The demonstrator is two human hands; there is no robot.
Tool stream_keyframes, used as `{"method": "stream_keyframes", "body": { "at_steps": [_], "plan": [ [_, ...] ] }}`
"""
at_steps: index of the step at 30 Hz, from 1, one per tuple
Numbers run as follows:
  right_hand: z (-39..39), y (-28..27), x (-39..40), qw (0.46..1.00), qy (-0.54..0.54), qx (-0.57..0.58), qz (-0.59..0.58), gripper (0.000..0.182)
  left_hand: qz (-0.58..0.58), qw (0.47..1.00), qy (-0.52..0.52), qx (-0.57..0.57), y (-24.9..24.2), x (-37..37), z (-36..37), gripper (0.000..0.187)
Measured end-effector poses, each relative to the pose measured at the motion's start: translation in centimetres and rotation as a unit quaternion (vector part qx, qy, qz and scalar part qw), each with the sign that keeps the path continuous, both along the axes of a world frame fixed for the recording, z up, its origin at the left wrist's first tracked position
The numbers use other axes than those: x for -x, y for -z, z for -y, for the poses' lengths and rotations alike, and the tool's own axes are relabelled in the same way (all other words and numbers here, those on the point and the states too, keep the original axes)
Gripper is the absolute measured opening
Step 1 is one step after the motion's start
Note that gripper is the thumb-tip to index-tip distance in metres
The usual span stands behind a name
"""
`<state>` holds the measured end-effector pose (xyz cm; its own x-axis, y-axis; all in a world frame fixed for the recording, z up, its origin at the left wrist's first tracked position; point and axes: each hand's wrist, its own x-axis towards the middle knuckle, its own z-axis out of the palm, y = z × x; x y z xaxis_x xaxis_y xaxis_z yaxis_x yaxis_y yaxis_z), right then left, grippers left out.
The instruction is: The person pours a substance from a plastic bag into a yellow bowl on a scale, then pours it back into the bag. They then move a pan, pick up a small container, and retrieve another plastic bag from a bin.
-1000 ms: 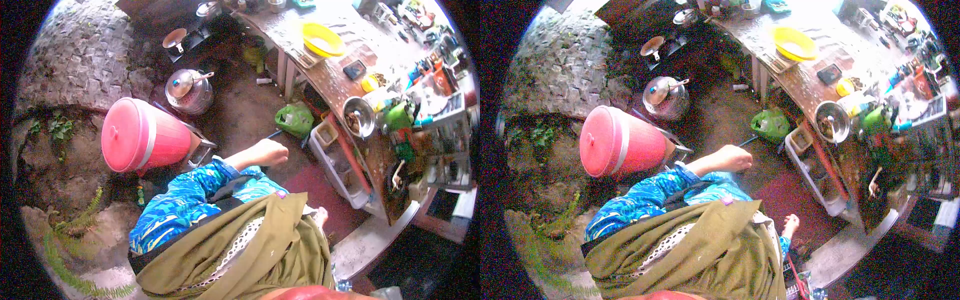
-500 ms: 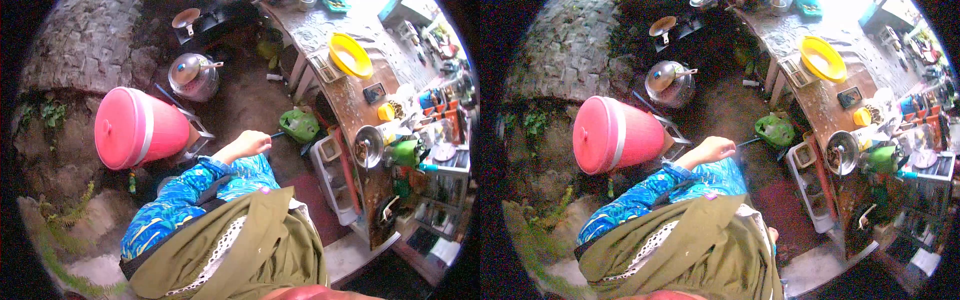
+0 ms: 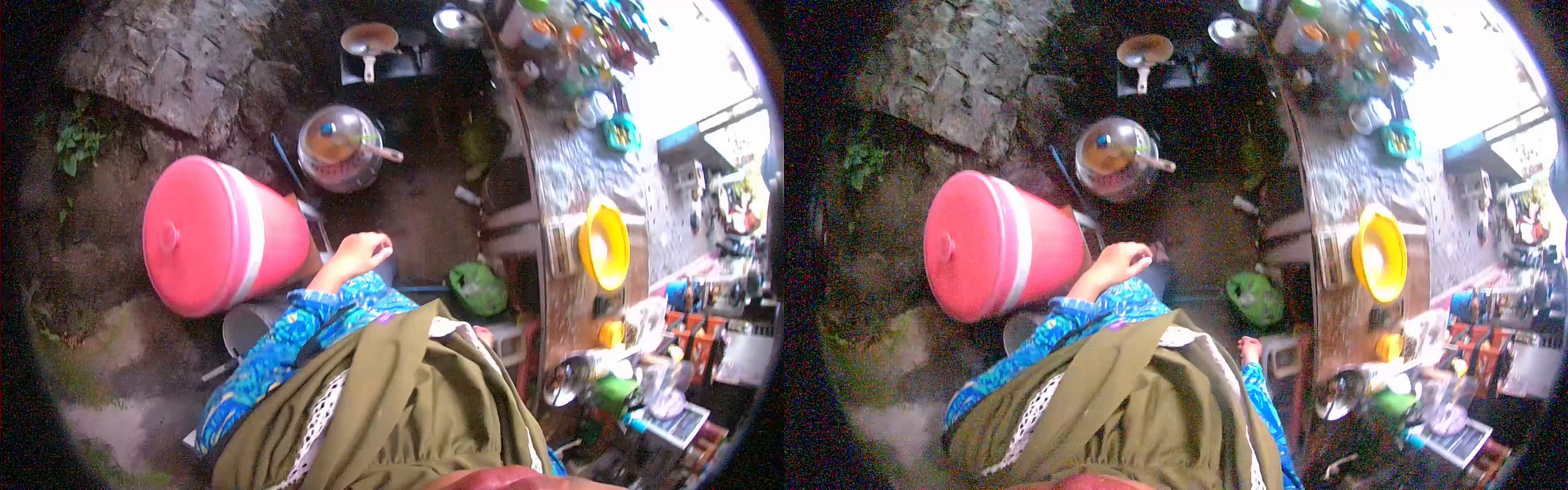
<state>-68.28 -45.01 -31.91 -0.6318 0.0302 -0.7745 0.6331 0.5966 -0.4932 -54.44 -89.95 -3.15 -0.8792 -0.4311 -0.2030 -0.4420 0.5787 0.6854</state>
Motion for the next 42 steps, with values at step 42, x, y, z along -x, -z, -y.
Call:
{"method": "stream_keyframes", "body": {
  "at_steps": [42],
  "plan": [
    [87.0,-6.8,25.6,0.859,-0.454,0.115,-0.207,0.04,-0.058,0.866,-0.485,-0.107,5.2,18.5,34.3,0.03]
  ]
}}
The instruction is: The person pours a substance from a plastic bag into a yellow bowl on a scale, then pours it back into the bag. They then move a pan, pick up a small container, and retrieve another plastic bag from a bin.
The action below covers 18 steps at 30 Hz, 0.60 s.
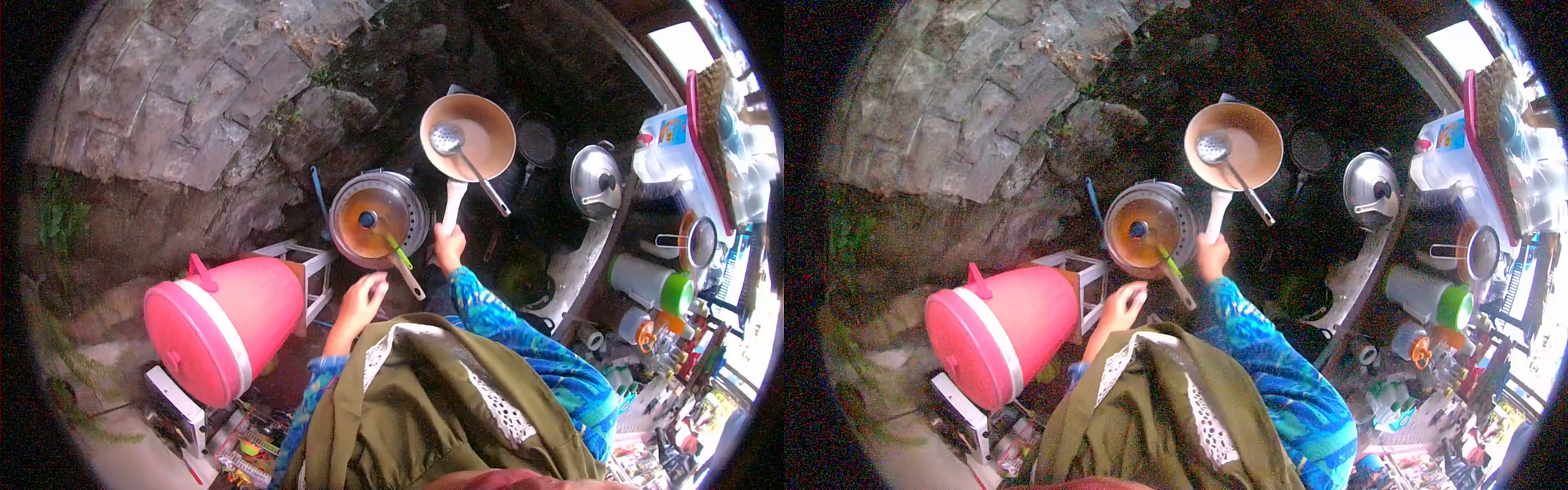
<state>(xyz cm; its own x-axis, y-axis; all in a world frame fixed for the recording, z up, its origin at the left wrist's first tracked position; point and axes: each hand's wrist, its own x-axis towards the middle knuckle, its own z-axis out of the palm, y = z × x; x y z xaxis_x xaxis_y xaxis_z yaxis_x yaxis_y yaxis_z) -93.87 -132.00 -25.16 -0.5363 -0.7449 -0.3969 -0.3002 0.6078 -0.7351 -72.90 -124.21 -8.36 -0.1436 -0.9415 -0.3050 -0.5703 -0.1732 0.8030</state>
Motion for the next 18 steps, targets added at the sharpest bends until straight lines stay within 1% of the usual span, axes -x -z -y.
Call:
{"method": "stream_keyframes", "body": {
  "at_steps": [1,2,3,4,5,6,7,9,10,11,12,13,14,15,16,17,18],
  "plan": [
    [-1.6,-2.6,-0.6,0.999,-0.022,-0.035,0.023,0.038,-0.039,0.999,-0.007,-0.004,0.9,1.0,1.1,0.034],
    [-3.6,-4.5,-1.3,0.998,-0.03,-0.012,0.057,0.037,-0.122,0.99,-0.048,-0.054,1.4,2.4,1.7,0.038],
    [-5.6,-6.4,-2.1,0.995,-0.038,0.013,0.09,0.036,-0.17,0.979,-0.06,-0.097,3.1,3.3,2.1,0.042],
    [-6.7,-9.7,-3.0,0.992,-0.046,0.021,0.112,0.037,-0.252,0.954,-0.102,-0.123,5.2,4.5,2.1,0.047],
    [-8.4,-12.5,-4.0,0.989,-0.053,0.028,0.133,0.038,-0.236,0.963,-0.087,-0.099,5.9,5.2,2.1,0.043],
    [-10.1,-13.8,-4.9,0.991,-0.081,0.038,0.102,0.04,-0.304,0.931,-0.066,-0.192,4.8,5.3,2.1,0.039],
    [-12.0,-14.9,-6.3,0.987,-0.059,0.069,0.135,0.039,-0.368,0.884,-0.043,-0.284,3.6,5.2,1.4,0.034],
    [-15.8,-15.8,-7.7,0.972,-0.153,0.139,0.112,0.045,-0.415,0.87,-0.064,-0.258,-0.1,5.2,-1.0,0.024],
    [-17.6,-16.0,-8.7,0.974,-0.14,0.14,0.106,0.045,-0.356,0.889,-0.014,-0.288,-1.9,3.6,-1.7,0.02],
    [-19.0,-16.5,-9.8,0.96,-0.166,0.17,0.146,0.05,-0.355,0.888,0.0,-0.291,-2.3,2.1,-3.0,0.02],
    [-20.2,-17.0,-10.9,0.942,-0.194,0.201,0.185,0.056,-0.354,0.904,0.034,-0.237,-2.5,0.8,-4.1,0.022],
    [-21.5,-17.6,-11.5,0.921,-0.26,0.202,0.209,0.067,-0.351,0.916,0.064,-0.183,-2.7,-0.3,-5.4,0.024],
    [-22.5,-19.7,-12.1,0.91,-0.277,0.177,0.251,0.067,-0.416,0.897,0.041,-0.146,-3.0,-1.3,-6.6,0.019],
    [-23.8,-21.2,-12.6,0.897,-0.292,0.152,0.294,0.068,-0.372,0.915,0.06,-0.14,-2.0,-2.6,-7.5,0.018],
    [-25.6,-19.4,-12.5,0.889,-0.222,0.073,0.394,0.066,-0.368,0.913,0.067,-0.163,-1.8,-3.8,-8.4,0.017],
    [-27.0,-19.3,-11.9,0.885,-0.164,0.103,0.424,0.062,-0.365,0.909,0.077,-0.185,-1.8,-4.7,-9.0,0.017],
    [-28.5,-19.3,-10.8,0.853,-0.039,0.12,0.506,0.059,-0.339,0.924,0.11,-0.138,-1.8,-5.4,-9.5,0.016]
  ]
}}
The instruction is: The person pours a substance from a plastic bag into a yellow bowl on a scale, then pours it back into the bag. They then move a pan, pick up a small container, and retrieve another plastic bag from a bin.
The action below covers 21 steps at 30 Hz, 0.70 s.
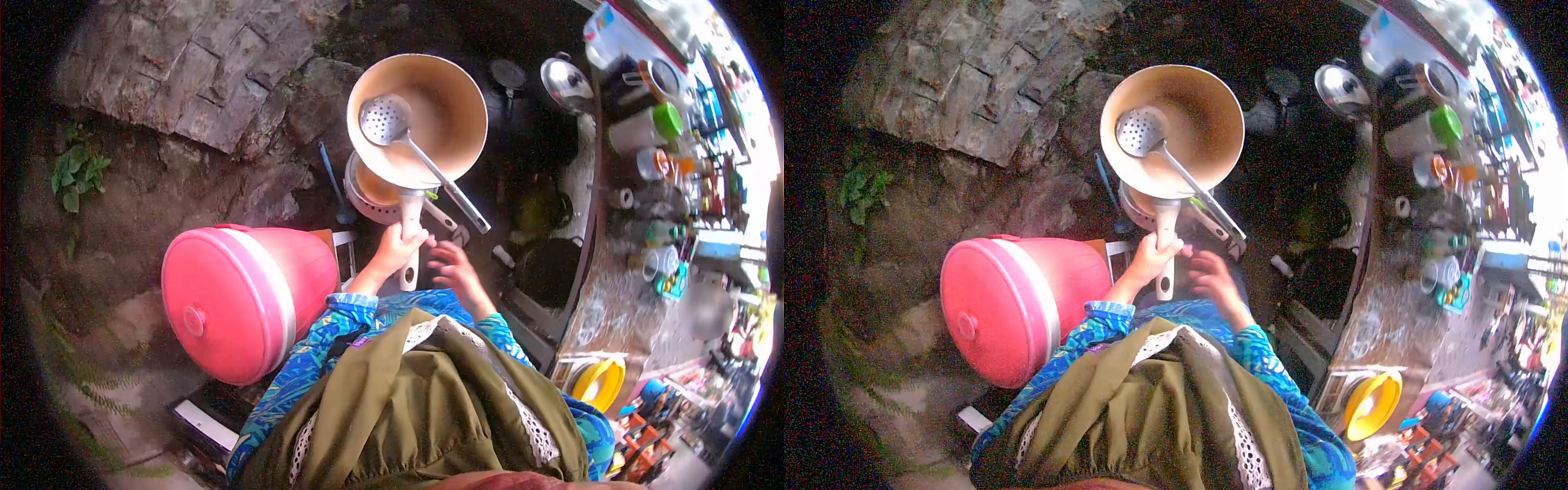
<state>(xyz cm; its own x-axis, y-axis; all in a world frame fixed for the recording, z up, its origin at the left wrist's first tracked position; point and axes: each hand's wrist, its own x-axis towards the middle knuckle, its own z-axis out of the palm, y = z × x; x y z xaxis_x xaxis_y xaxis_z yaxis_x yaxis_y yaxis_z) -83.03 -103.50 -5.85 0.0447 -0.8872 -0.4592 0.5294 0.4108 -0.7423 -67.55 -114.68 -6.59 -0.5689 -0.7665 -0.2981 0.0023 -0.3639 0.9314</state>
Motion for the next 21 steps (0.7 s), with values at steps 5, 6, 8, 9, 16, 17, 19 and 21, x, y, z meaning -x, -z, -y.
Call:
{"method": "stream_keyframes", "body": {
  "at_steps": [5,6,8,9,16,17,19,21],
  "plan": [
    [-5.1,-4.2,3.7,0.981,0.186,-0.023,0.041,0.051,0.033,0.995,0.053,-0.075,-1.2,-1.3,-4.1,0.02],
    [-5.3,-6.0,3.7,0.982,0.184,-0.035,-0.01,0.048,0.052,0.994,0.064,-0.074,-1.3,-1.2,-5.1,0.022],
    [-6.2,-7.7,3.3,0.978,0.193,-0.053,-0.062,0.046,0.065,0.991,0.109,-0.052,-1.8,-0.9,-6.8,0.023],
    [-7.1,-7.9,3.0,0.974,0.175,-0.064,-0.126,0.041,0.082,0.987,0.137,-0.027,-2.0,-1.0,-7.6,0.023],
    [-21.7,-10.1,-0.2,0.836,0.339,-0.072,-0.425,0.027,0.076,0.958,0.275,0.001,-4.2,-0.3,-15.2,0.02],
    [-24.4,-11.4,-0.9,0.808,0.365,-0.093,-0.453,0.027,0.076,0.952,0.296,0.002,-4.3,-0.3,-16.5,0.02],
    [-29.8,-12.2,-2.3,0.757,0.4,-0.121,-0.502,0.027,0.058,0.945,0.323,0.018,-4.3,-0.5,-19.6,0.019],
    [-34.1,-14.1,-4.1,0.733,0.419,-0.151,-0.515,0.027,0.074,0.926,0.368,0.03,-5.6,-0.7,-23.0,0.018]
  ]
}}
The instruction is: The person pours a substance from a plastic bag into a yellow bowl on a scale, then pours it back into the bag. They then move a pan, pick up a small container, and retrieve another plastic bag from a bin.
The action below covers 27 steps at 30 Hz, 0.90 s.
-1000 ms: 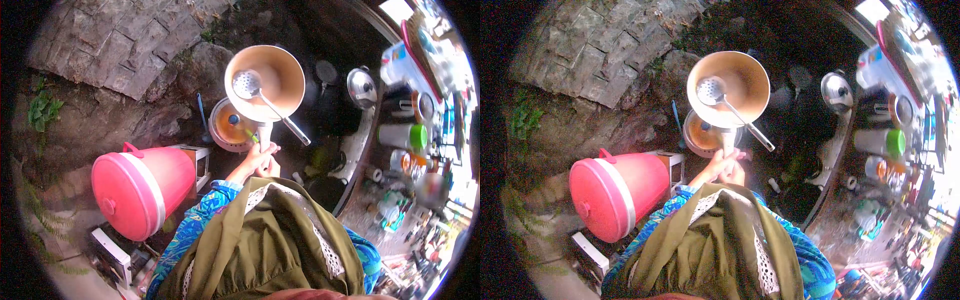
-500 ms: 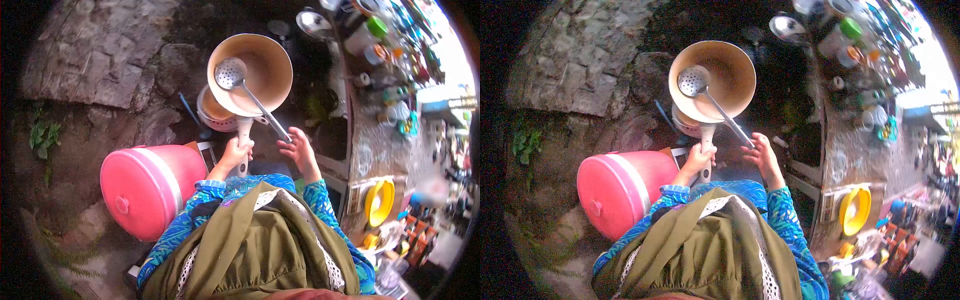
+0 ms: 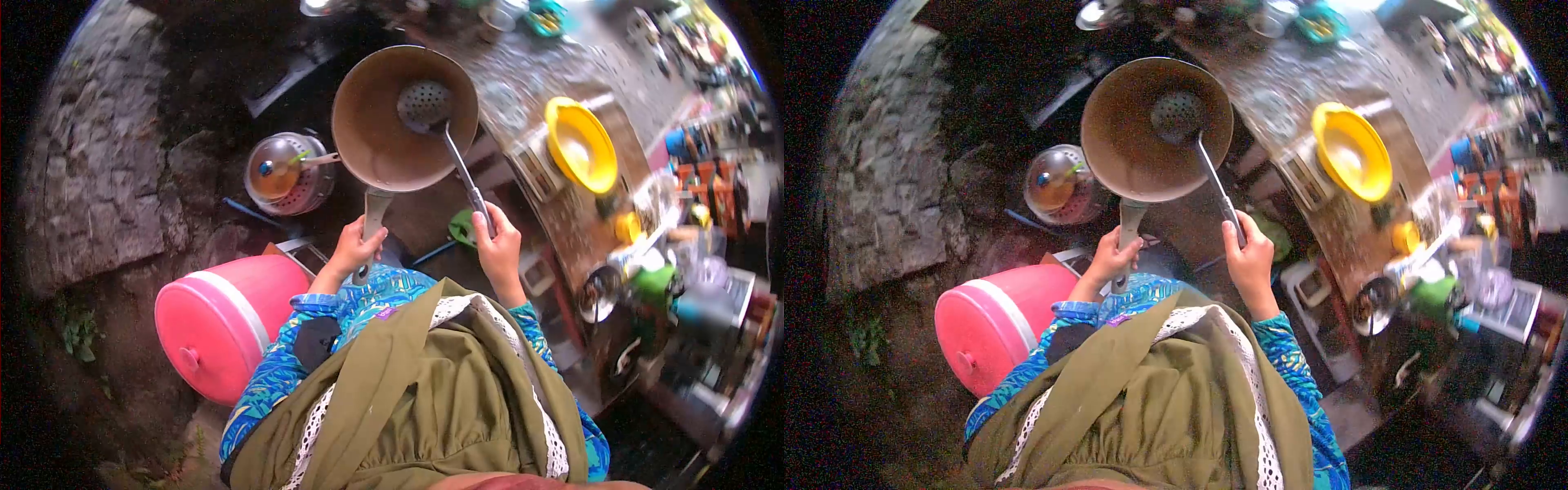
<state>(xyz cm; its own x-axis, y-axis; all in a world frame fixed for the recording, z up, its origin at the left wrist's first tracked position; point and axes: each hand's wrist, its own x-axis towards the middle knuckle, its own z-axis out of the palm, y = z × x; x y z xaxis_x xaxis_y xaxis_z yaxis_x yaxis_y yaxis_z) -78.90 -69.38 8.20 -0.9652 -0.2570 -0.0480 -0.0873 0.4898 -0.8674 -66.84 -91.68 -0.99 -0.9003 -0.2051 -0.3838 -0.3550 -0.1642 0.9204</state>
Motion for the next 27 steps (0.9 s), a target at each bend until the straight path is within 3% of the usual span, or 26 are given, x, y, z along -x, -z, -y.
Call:
{"method": "stream_keyframes", "body": {
  "at_steps": [3,15,19,27],
  "plan": [
    [-5.7,-1.1,-3.1,0.998,0.043,-0.016,-0.046,0.027,-0.028,0.995,0.069,0.064,-1.2,-0.7,-5.6,0.015],
    [-25.1,-3.7,-15.0,0.95,0.179,-0.118,-0.227,0.036,-0.079,0.939,0.321,0.091,-3.4,-0.2,-23.1,0.013],
    [-29.4,-5.8,-19.3,0.931,0.196,-0.227,-0.206,0.039,-0.095,0.902,0.41,0.09,-3.9,1.5,-25.8,0.013],
    [-28.7,-7.7,-24.5,0.877,0.435,-0.139,-0.148,0.029,-0.159,0.816,0.551,0.071,-4.9,5.6,-29.2,0.014]
  ]
}}
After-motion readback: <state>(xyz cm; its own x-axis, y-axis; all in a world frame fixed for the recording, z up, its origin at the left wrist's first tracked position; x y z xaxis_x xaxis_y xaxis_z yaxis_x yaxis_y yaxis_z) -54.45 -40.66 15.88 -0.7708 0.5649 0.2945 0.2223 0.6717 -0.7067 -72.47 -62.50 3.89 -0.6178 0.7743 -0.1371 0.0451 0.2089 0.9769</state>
